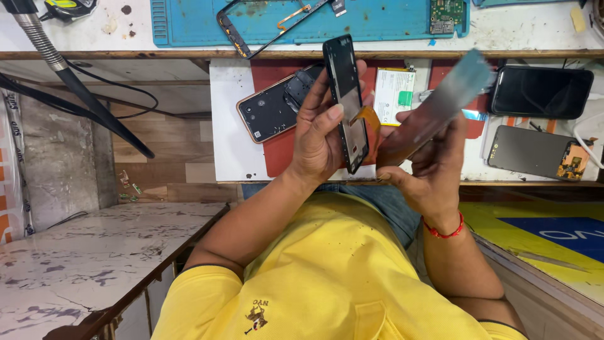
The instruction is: The person handles a smartphone motherboard, aligns it within the phone chassis, and connects ribbon cables. They then attach the display assembly to the chassis and press the edges to secure it.
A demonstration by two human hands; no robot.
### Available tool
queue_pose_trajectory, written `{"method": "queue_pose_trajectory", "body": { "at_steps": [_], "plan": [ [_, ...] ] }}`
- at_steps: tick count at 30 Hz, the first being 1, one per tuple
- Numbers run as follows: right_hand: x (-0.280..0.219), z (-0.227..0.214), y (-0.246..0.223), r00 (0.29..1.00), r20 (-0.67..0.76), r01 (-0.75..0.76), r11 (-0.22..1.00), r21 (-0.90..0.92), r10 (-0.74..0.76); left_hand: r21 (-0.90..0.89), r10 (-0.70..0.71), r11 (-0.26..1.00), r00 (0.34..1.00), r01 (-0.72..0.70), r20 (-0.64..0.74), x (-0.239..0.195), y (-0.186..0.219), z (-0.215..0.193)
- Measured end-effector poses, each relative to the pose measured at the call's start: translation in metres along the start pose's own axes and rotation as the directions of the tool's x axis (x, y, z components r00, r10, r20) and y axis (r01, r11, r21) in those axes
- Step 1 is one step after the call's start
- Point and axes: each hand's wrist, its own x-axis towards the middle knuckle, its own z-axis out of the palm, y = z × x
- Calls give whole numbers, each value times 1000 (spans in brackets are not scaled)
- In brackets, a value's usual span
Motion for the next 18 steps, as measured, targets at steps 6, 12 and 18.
{"method": "queue_pose_trajectory", "body": {
  "at_steps": [6, 12, 18],
  "plan": [
    [5, 3, 2, 997, 74, -35, 997, -69, 40, -57, 7, 998, 1000, -7, 7, -4, 9, -5],
    [19, 28, 1, 980, 113, -146, 976, -164, 165, -104, 83, 991, 996, -85, -18, -4, 30, -12],
    [30, 42, 5, 992, 122, -18, 993, -113, 32, -103, 112, 989, 993, -109, 24, -11, 47, -16]
  ]
}}
